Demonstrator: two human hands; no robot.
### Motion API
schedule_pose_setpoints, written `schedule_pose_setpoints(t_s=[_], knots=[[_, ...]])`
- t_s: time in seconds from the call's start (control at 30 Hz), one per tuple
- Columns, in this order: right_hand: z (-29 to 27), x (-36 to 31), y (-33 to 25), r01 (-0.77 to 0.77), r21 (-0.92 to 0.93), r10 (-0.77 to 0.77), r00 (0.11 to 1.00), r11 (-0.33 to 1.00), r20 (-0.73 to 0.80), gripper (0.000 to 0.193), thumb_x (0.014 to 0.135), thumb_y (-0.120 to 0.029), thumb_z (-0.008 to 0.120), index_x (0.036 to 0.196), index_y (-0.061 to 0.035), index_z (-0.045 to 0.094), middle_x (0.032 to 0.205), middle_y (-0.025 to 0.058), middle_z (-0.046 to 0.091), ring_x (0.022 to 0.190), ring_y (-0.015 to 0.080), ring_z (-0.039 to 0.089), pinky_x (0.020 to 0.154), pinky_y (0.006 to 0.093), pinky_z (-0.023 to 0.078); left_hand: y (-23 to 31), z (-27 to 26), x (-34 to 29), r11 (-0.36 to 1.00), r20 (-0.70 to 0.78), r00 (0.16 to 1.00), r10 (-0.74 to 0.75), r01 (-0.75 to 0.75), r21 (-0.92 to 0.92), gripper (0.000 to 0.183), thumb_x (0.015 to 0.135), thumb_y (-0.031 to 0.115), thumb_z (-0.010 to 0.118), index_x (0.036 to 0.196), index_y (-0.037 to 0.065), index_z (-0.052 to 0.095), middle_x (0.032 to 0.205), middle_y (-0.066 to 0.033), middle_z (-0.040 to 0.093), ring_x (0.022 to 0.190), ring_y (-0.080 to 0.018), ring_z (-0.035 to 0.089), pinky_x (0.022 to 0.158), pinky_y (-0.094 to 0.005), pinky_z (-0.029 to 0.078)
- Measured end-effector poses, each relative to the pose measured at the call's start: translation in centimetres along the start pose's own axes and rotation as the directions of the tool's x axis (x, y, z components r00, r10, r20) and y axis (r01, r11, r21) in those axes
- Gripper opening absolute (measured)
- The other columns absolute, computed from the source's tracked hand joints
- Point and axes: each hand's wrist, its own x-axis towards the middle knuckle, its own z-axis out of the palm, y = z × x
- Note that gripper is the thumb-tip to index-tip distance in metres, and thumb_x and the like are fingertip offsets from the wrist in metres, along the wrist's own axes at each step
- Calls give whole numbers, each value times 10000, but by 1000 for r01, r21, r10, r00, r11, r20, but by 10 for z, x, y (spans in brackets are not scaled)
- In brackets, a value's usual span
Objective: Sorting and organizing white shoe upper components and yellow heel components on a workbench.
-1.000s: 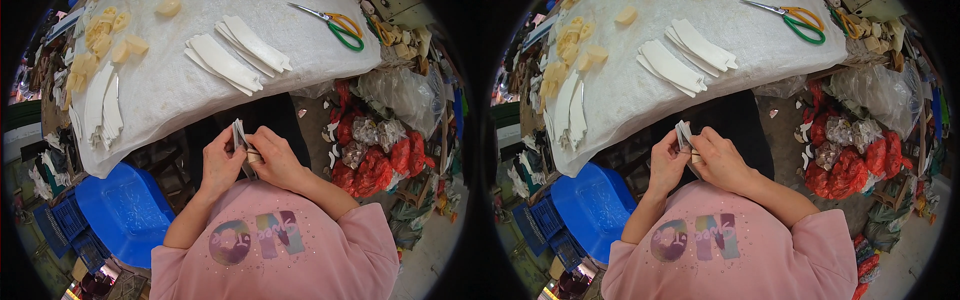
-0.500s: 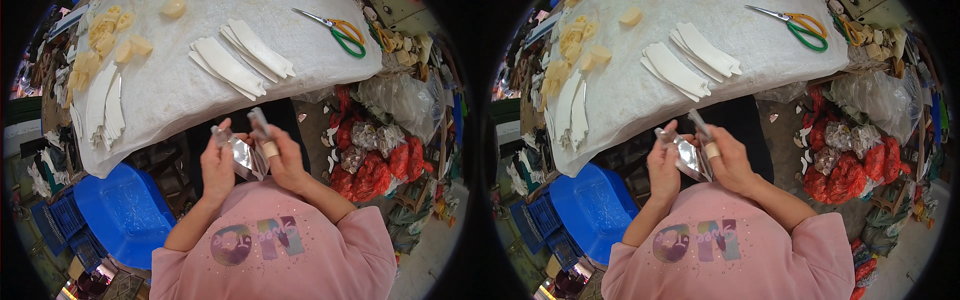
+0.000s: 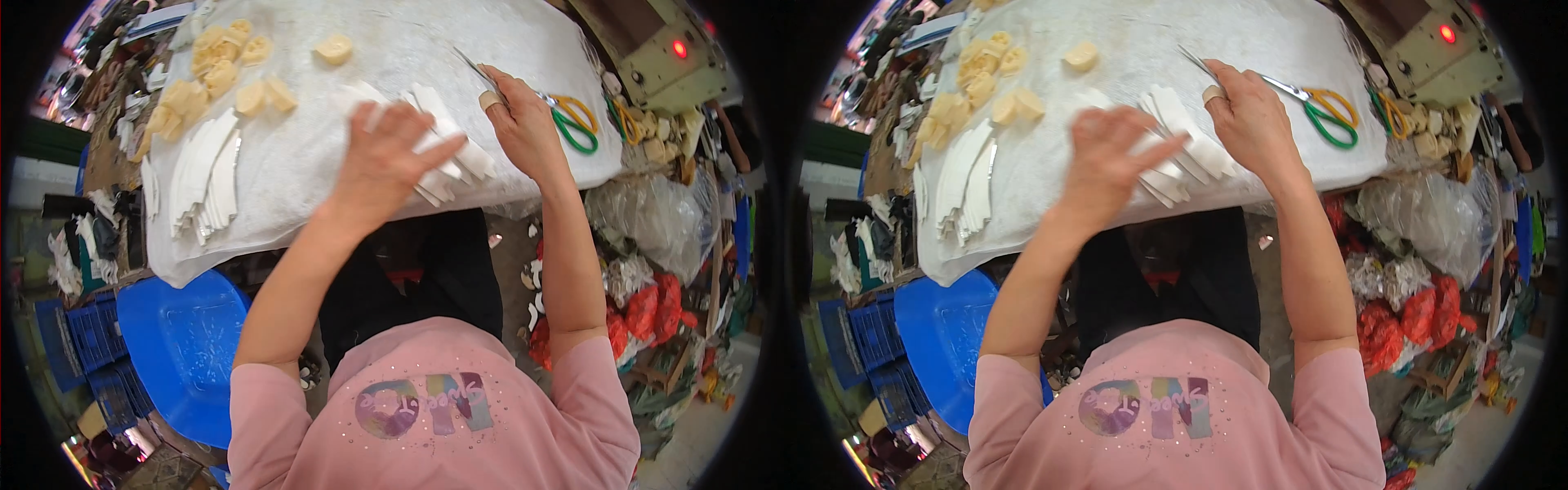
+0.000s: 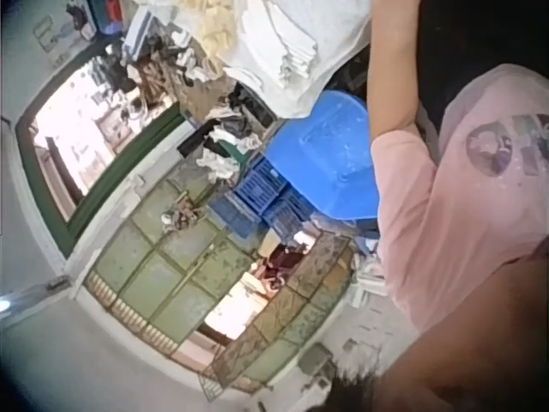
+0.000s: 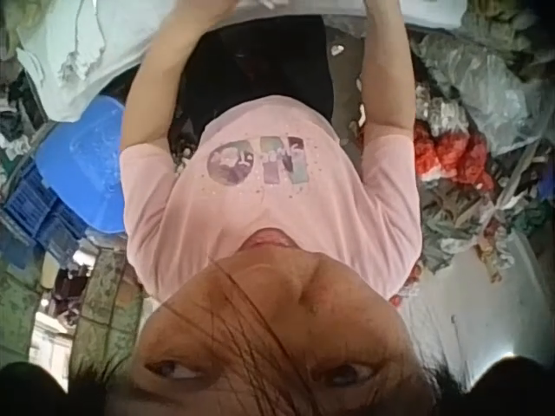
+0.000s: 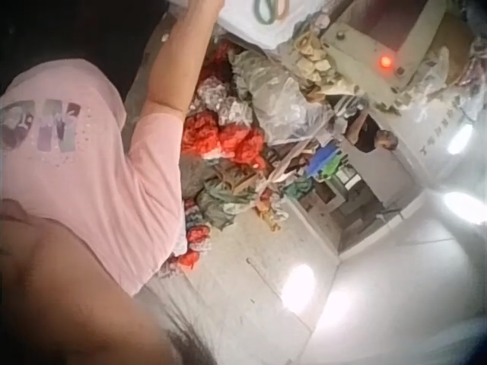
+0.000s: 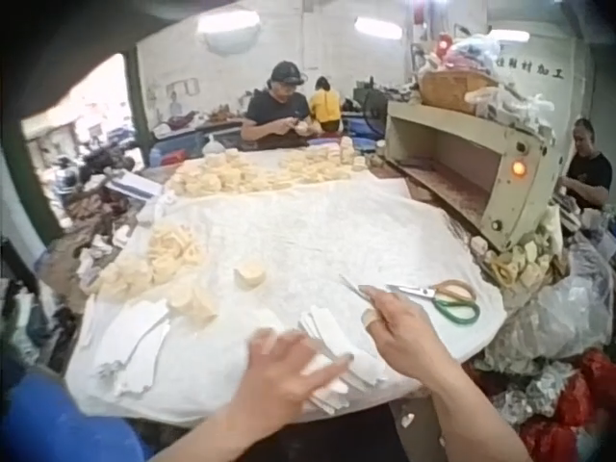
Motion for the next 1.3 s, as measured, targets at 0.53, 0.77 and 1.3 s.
schedule_pose_setpoints(t_s=[0.53,0.77,1.3], knots=[[47,-1,-2,-8,-215,74,951,977,301,332,870,-271,510,1171,-142,569,1083,141,513,956,318,567,796,410,465,1,29,-44,884,1,977,-215,195,-425,417,763,39,588,1176,62,527,1207,-149,486,1222,-324,418,1078,-508,238],[23,-8,-20,-4,-44,9,993,999,116,324,814,-135,615,1127,-57,580,1011,138,533,887,300,564,753,372,457,1,-14,-73,823,-109,882,-459,375,-427,404,724,-31,586,1116,67,578,1124,-133,524,1103,-310,492,952,-414,387],[-10,-62,11,-100,202,76,990,974,121,299,919,-151,530,1181,-9,533,915,4,528,763,79,445,631,219,367,-190,-145,-237,449,-435,383,-815,892,-56,305,787,64,526,1066,104,643,1067,-135,591,1049,-307,521,914,-404,404]])
